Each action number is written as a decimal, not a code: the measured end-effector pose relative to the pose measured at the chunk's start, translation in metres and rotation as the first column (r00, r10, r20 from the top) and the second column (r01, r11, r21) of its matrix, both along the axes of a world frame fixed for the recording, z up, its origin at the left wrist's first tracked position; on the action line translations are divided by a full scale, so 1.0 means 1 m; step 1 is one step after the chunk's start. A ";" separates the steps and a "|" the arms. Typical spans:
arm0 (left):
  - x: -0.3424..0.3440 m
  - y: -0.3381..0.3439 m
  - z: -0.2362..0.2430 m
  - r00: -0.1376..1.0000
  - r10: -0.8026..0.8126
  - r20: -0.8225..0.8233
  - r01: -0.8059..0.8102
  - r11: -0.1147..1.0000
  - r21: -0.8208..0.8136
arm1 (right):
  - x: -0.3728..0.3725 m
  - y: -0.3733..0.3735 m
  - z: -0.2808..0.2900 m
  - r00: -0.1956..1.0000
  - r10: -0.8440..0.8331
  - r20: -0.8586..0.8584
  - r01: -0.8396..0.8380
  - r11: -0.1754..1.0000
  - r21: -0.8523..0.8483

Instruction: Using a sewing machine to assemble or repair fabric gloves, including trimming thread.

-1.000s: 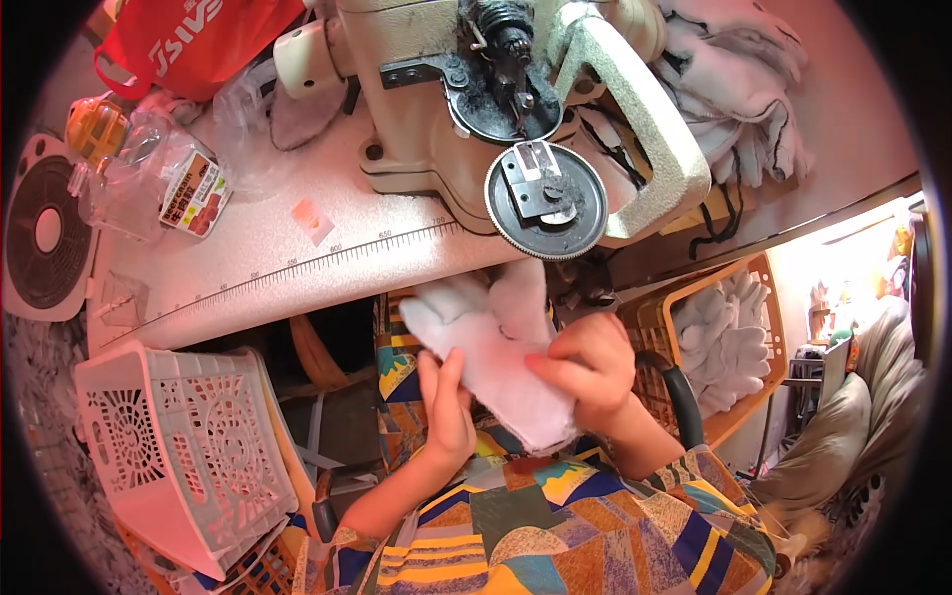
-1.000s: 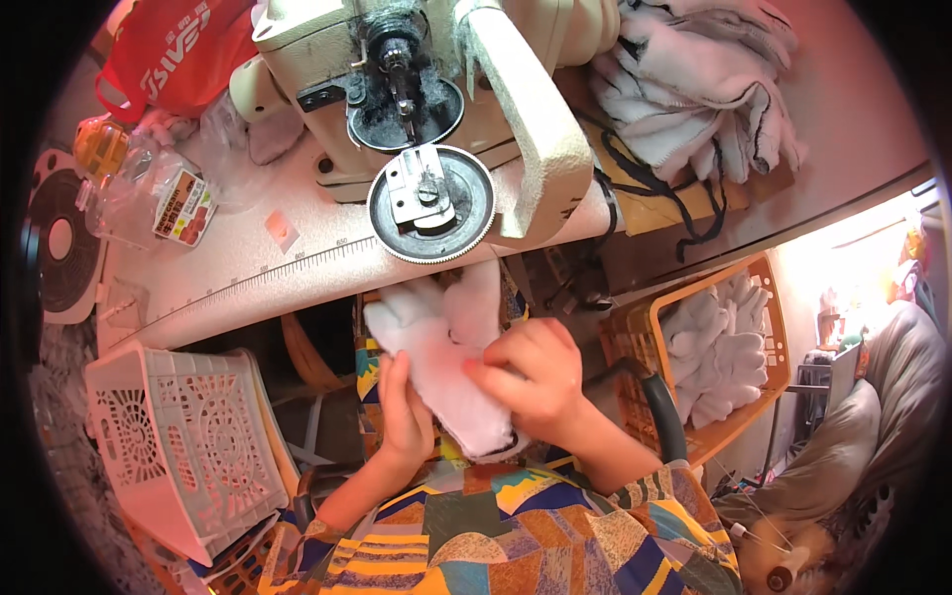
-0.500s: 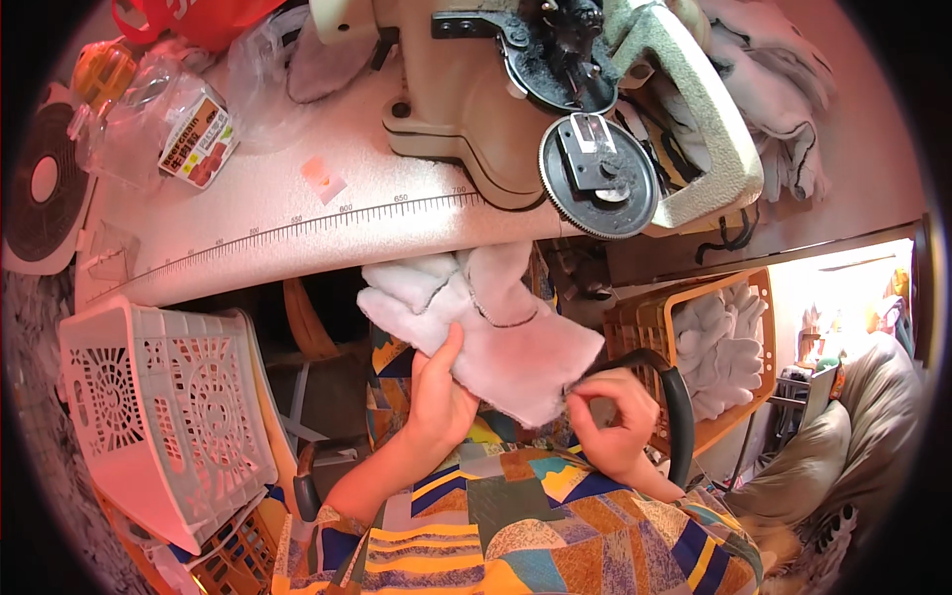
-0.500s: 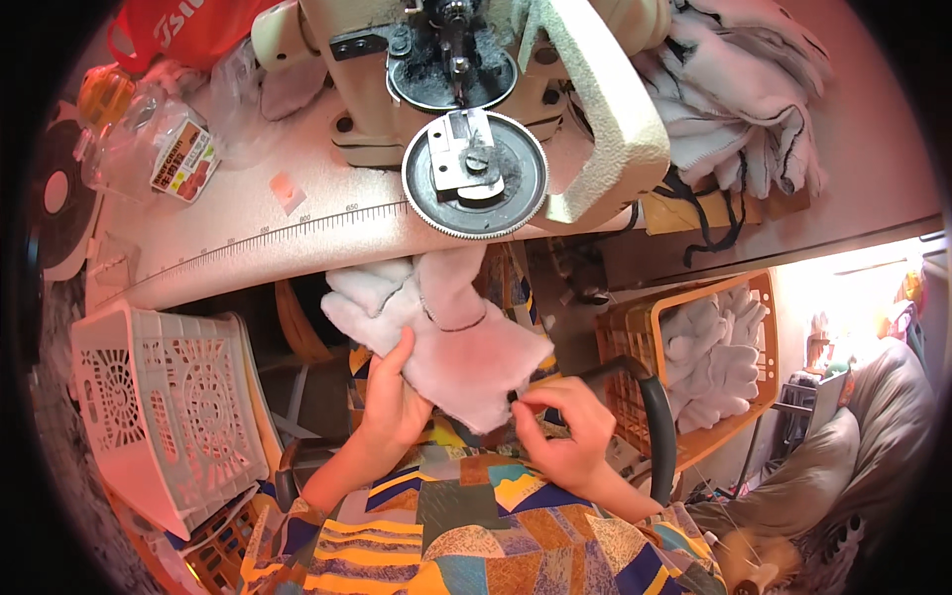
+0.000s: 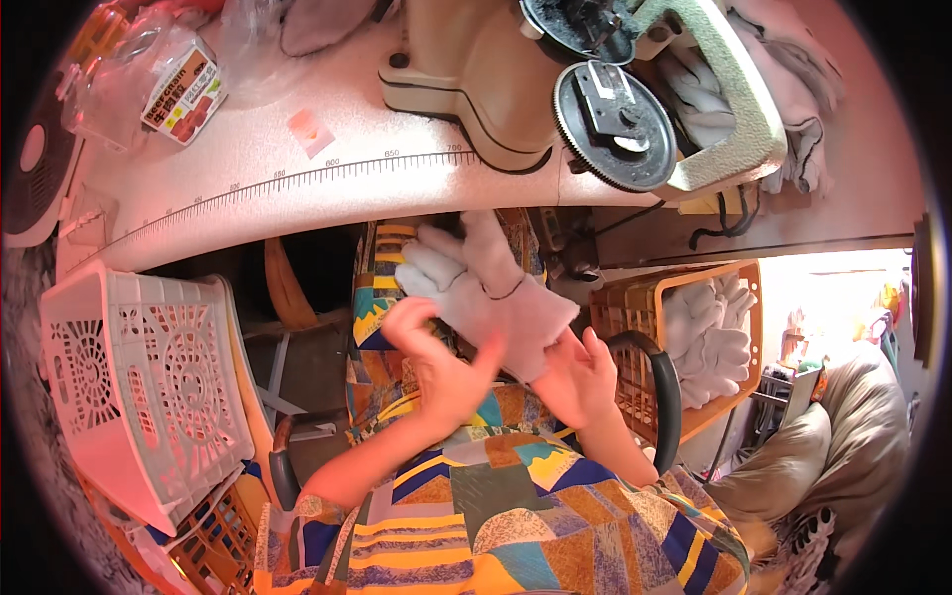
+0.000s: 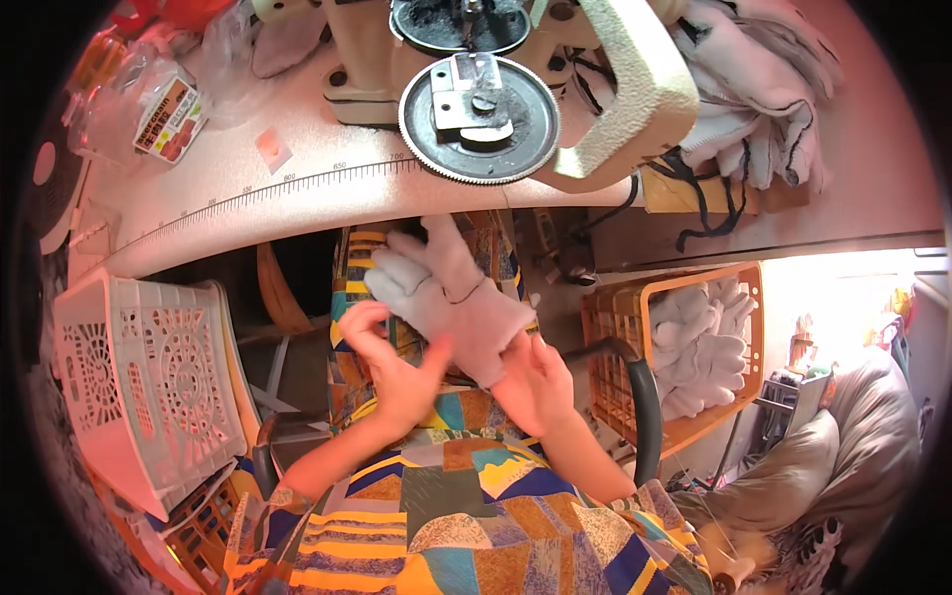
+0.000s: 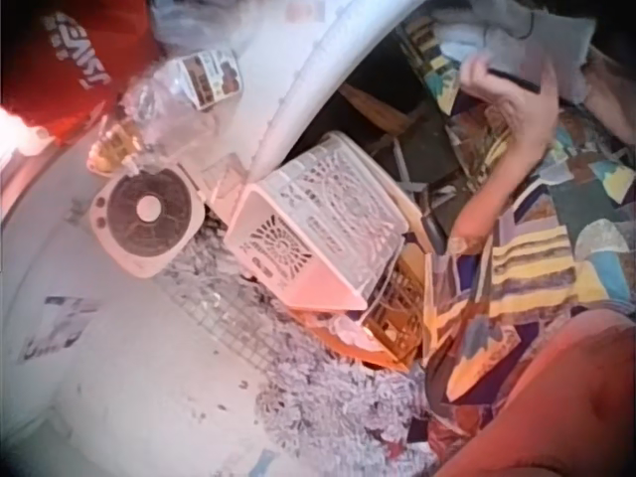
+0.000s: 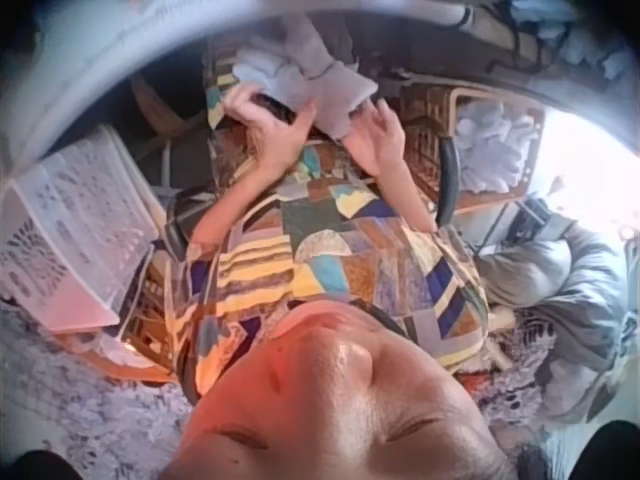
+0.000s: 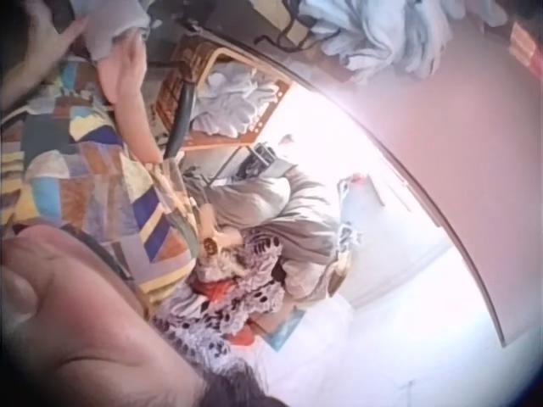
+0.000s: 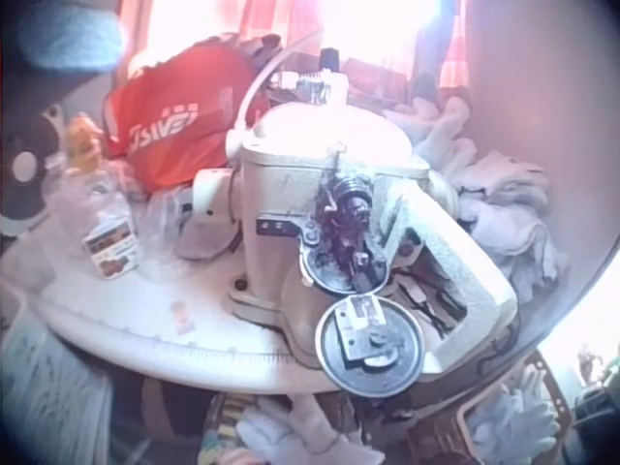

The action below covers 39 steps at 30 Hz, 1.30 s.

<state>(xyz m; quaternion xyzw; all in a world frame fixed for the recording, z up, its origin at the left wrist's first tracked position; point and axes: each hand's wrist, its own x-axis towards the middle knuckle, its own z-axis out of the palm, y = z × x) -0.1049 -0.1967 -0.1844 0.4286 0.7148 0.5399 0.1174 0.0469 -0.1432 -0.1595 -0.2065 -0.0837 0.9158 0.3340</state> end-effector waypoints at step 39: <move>0.050 0.004 0.002 0.566 -0.684 -0.460 0.779 0.627 0.027 | -0.093 0.052 0.029 0.986 0.102 0.134 -0.094 0.993 -0.065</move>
